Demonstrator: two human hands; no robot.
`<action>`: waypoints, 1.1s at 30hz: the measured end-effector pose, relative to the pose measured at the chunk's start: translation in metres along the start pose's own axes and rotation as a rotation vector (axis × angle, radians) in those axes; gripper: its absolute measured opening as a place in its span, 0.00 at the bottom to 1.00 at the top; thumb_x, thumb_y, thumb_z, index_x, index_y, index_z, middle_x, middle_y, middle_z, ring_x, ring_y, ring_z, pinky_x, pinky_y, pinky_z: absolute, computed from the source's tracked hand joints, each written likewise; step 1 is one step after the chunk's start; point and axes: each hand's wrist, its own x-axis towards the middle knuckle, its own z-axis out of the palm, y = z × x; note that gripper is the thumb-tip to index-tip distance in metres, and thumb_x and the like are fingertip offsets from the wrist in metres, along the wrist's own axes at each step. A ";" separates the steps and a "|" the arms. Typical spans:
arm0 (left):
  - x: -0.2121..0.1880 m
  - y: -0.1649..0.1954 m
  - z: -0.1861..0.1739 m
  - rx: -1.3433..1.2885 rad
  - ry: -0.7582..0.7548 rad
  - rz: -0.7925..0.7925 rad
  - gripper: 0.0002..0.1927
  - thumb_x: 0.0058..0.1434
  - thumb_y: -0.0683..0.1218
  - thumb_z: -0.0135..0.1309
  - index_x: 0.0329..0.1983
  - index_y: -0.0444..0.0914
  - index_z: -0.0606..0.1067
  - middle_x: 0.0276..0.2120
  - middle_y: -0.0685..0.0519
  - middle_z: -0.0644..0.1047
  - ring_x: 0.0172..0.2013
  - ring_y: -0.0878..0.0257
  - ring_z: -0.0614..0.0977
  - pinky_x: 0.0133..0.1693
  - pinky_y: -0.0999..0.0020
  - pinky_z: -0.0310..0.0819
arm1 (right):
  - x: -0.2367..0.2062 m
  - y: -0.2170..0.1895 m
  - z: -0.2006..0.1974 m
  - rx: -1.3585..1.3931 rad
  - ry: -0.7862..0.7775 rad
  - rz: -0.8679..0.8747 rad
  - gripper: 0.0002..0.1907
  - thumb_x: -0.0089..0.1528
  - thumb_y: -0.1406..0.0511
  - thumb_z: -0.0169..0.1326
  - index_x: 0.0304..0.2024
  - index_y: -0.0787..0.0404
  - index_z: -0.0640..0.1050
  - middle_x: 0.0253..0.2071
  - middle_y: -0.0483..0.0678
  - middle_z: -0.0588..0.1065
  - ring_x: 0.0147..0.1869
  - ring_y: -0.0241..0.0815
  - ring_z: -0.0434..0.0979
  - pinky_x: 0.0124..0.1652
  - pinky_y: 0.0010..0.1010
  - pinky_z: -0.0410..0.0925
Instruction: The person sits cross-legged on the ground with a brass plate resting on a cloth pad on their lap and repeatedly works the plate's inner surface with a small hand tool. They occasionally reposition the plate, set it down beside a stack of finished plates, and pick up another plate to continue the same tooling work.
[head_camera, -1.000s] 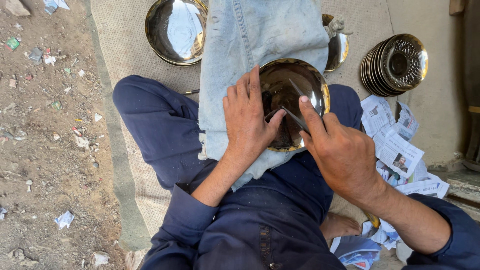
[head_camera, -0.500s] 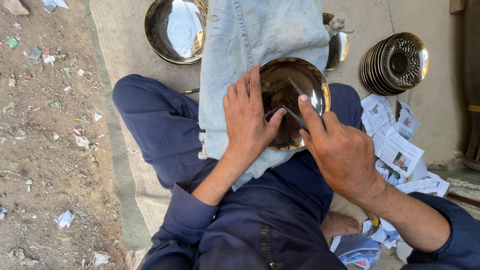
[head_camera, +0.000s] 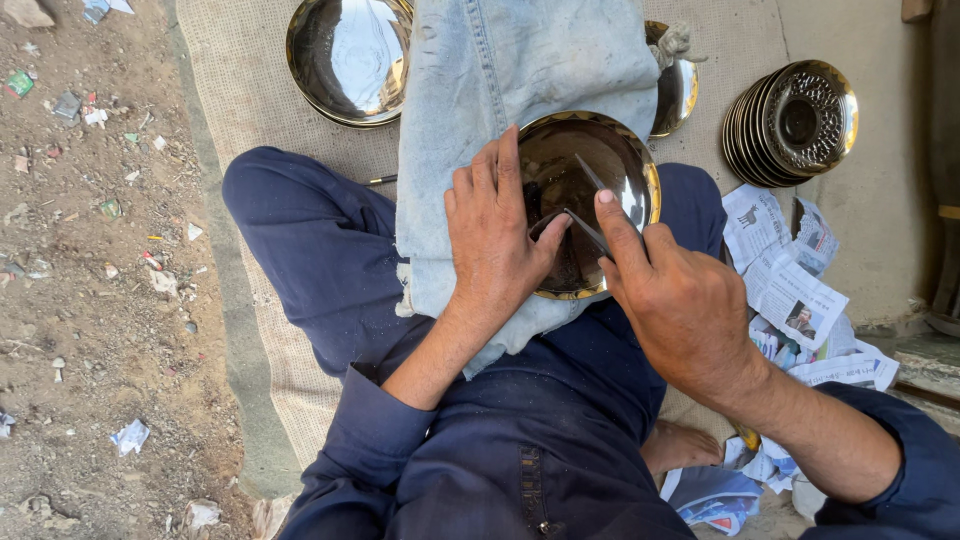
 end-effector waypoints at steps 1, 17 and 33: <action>0.000 0.000 0.000 -0.003 -0.003 -0.001 0.57 0.44 0.50 0.74 0.73 0.32 0.57 0.59 0.40 0.67 0.52 0.47 0.70 0.52 0.52 0.63 | 0.001 0.001 -0.001 0.019 0.001 -0.004 0.37 0.59 0.62 0.66 0.70 0.61 0.70 0.26 0.47 0.68 0.23 0.38 0.72 0.22 0.30 0.67; 0.001 0.000 -0.001 -0.041 -0.002 0.000 0.53 0.47 0.48 0.72 0.73 0.33 0.57 0.59 0.41 0.68 0.54 0.46 0.72 0.54 0.52 0.64 | 0.061 0.029 -0.030 -0.033 -0.176 -0.004 0.40 0.52 0.52 0.69 0.65 0.53 0.73 0.32 0.51 0.77 0.32 0.54 0.81 0.28 0.43 0.72; 0.043 -0.037 -0.011 0.017 -0.053 0.038 0.13 0.71 0.51 0.50 0.34 0.38 0.72 0.27 0.43 0.78 0.30 0.40 0.80 0.30 0.46 0.69 | 0.092 0.028 -0.036 -0.064 -0.244 -0.078 0.37 0.47 0.53 0.71 0.59 0.52 0.78 0.31 0.54 0.78 0.34 0.57 0.82 0.31 0.46 0.74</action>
